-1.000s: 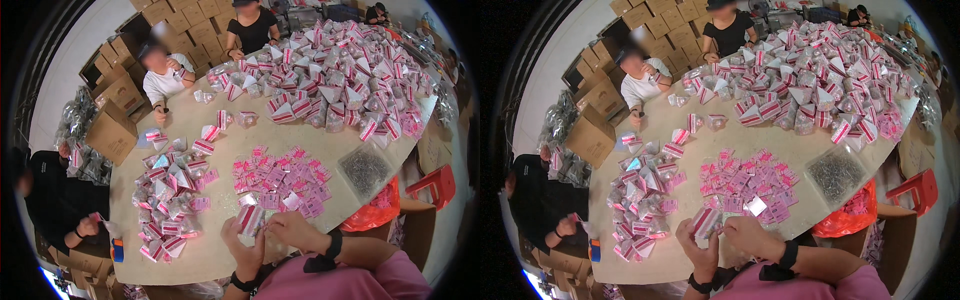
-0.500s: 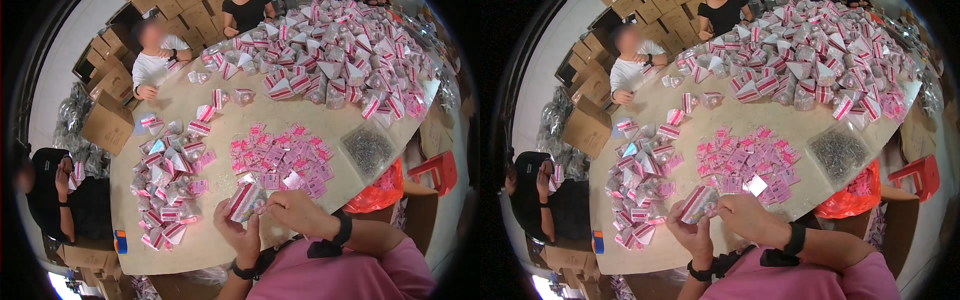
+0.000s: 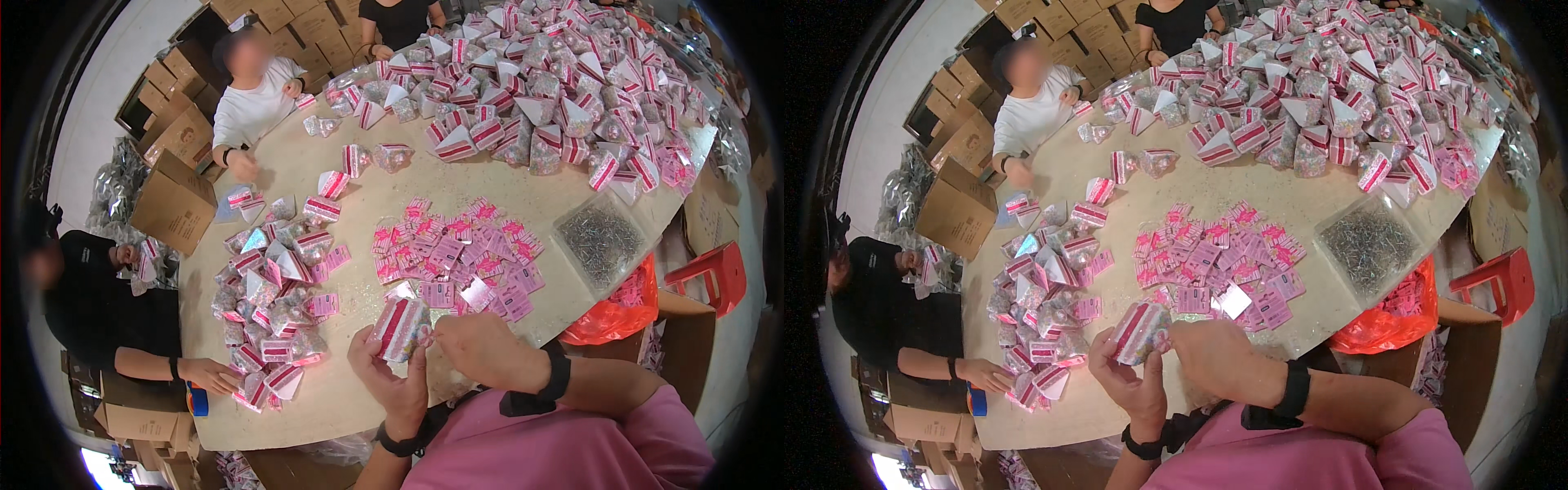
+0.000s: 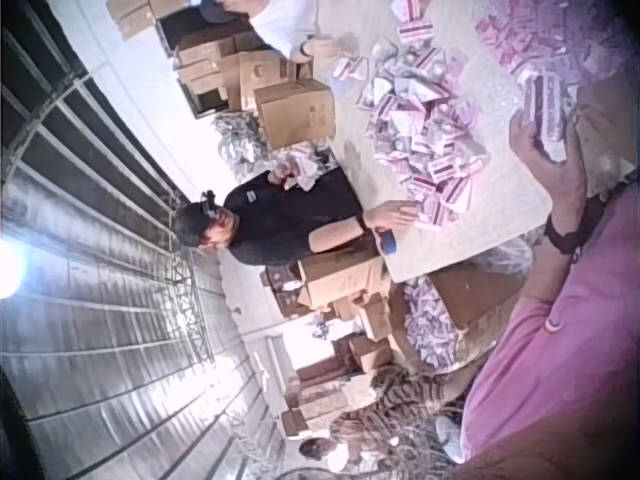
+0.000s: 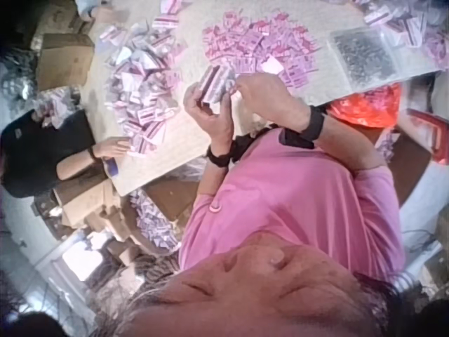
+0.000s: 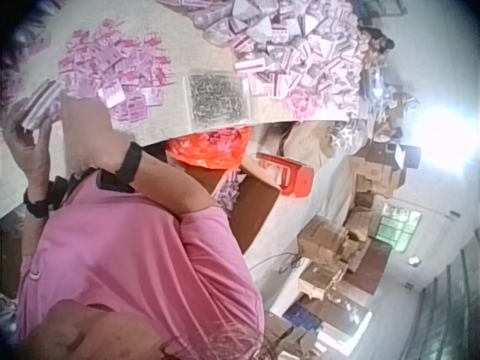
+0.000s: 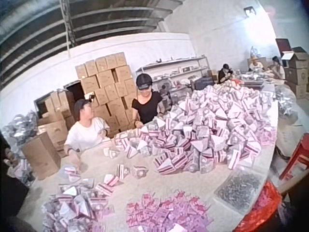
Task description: Packing small pink product sachets into larger triangular packages at a work table.
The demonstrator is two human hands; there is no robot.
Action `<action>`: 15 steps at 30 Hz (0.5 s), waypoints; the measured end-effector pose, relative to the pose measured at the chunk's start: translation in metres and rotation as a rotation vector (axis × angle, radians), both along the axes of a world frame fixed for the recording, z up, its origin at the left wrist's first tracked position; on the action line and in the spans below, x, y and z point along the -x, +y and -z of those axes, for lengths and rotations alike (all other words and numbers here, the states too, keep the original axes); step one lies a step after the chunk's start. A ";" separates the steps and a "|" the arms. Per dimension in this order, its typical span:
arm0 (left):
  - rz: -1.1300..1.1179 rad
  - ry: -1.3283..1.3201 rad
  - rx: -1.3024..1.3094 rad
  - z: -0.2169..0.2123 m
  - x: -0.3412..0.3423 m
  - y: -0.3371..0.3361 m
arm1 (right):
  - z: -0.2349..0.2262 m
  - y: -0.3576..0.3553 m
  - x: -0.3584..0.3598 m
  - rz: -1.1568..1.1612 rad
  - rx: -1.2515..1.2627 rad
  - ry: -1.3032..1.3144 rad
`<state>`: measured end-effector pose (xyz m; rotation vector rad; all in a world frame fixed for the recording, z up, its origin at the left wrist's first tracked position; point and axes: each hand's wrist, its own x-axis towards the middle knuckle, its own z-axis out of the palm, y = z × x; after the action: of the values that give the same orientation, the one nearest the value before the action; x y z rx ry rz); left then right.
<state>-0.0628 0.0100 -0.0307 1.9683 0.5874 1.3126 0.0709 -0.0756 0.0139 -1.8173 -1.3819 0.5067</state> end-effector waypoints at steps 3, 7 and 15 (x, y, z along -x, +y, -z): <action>-0.030 0.008 -0.060 -0.001 -0.001 -0.001 | -0.002 0.002 0.001 0.035 -0.016 0.067; -0.048 -0.014 -0.106 0.000 -0.002 -0.002 | -0.003 0.002 0.000 0.038 -0.042 0.139; -0.097 0.097 -0.205 0.000 -0.002 -0.002 | 0.008 0.003 0.003 0.030 0.037 0.009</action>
<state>-0.0612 0.0081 -0.0303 2.2046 0.6228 1.3887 0.0676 -0.0722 0.0064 -1.8607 -1.3460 0.5276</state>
